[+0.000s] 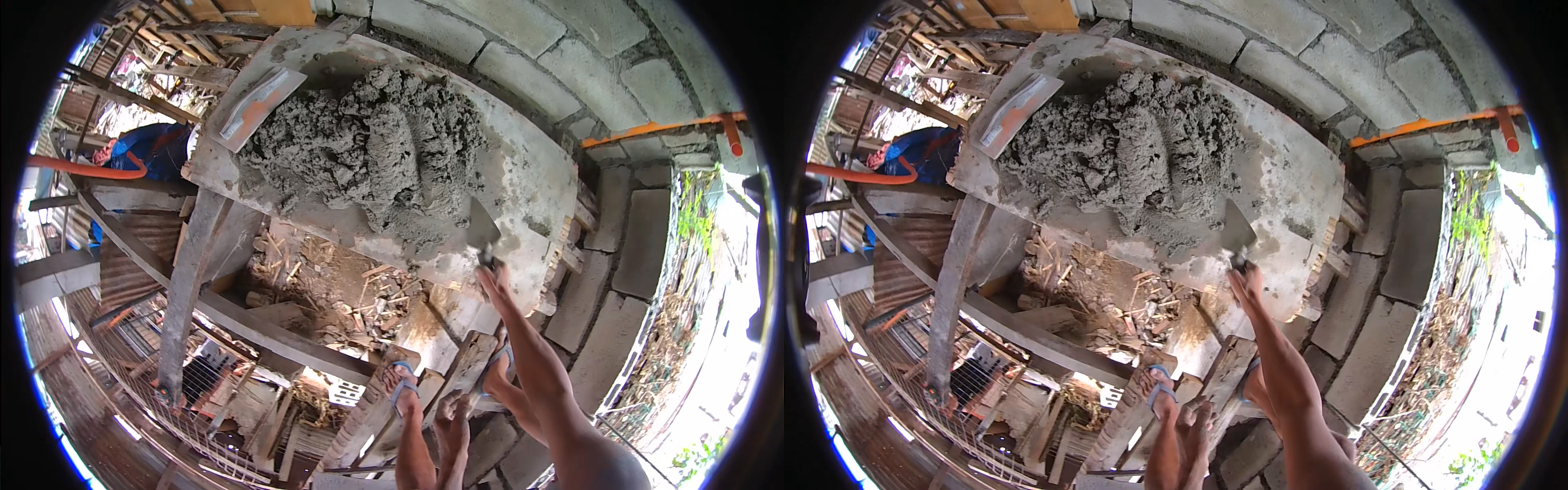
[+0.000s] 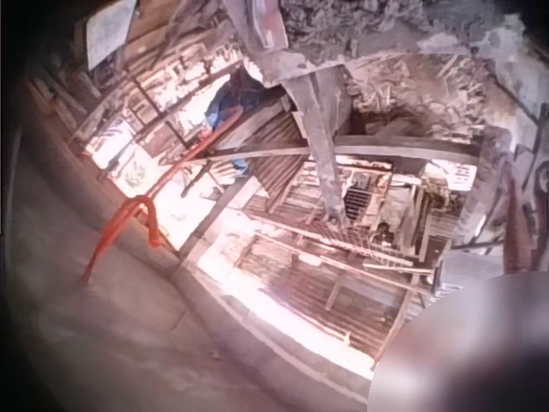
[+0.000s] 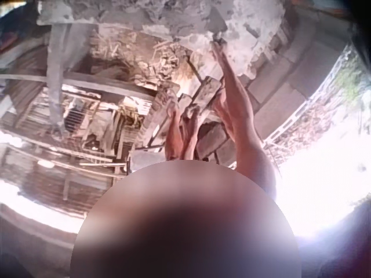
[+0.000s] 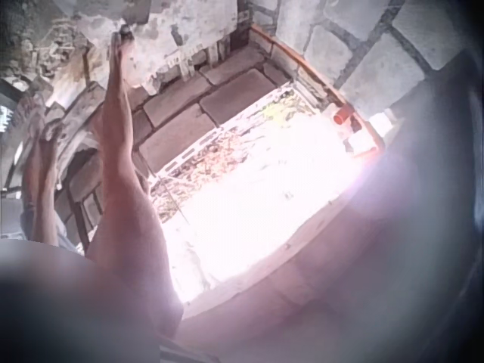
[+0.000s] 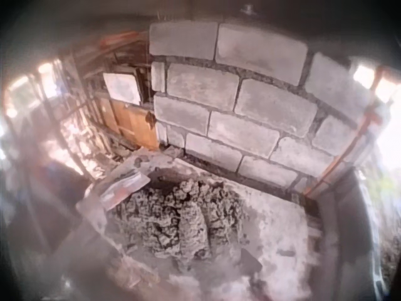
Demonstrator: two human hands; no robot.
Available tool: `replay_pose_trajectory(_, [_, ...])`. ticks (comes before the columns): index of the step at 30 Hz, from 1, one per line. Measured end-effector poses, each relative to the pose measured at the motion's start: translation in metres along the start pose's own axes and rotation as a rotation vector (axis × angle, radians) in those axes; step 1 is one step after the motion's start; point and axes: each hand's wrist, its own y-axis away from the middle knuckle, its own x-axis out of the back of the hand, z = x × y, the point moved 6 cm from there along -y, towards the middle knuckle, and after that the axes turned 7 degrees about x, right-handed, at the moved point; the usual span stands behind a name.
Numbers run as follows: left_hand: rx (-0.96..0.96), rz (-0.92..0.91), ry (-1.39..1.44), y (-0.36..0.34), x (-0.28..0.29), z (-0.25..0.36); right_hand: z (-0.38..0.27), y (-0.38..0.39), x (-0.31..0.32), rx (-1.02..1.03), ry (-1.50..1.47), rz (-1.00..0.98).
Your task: The person scoops wet mortar from a wooden board with a trowel and applies it to the top of a partially built concrete block wall. The person repeatedly spreads mortar along the wall and into the hollows of the blocks, then occasionally receives a bucket of mortar from a coworker and pours it onto the board.
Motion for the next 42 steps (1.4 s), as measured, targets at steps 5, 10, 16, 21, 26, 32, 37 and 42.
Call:
replay_pose_trajectory(5, [-0.602, -0.268, 0.294, -0.007, 0.006, 0.032, -0.079, -0.052, -0.104, 0.189, -0.679, -0.177])
replay_pose_trajectory(10, [0.287, -0.066, 0.075, 0.007, 0.012, 0.017, -0.081, -0.015, -0.088, 0.142, -0.714, -0.079])
replay_pose_trajectory(16, [0.191, -0.088, 0.224, 0.013, -0.021, 0.007, -0.100, 0.035, 0.043, 0.173, -0.677, -0.041])
replay_pose_trajectory(21, [0.260, -0.064, -0.002, -0.003, -0.030, -0.024, -0.050, 0.105, 0.183, 0.260, -0.747, -0.042])
replay_pose_trajectory(26, [0.199, -0.109, -0.301, 0.014, -0.034, -0.031, 0.043, 0.204, 0.355, 0.034, -0.471, 0.233])
replay_pose_trajectory(32, [0.120, -0.163, -0.580, 0.045, -0.037, -0.027, 0.174, 0.276, 0.509, -0.163, -0.119, 0.620])
replay_pose_trajectory(37, [0.027, -0.174, -0.751, 0.055, -0.046, -0.005, 0.252, 0.250, 0.552, -0.200, 0.239, 0.793])
replay_pose_trajectory(42, [-0.046, -0.187, -0.825, 0.067, -0.096, 0.025, 0.255, 0.289, 0.523, -0.218, 0.425, 0.796])
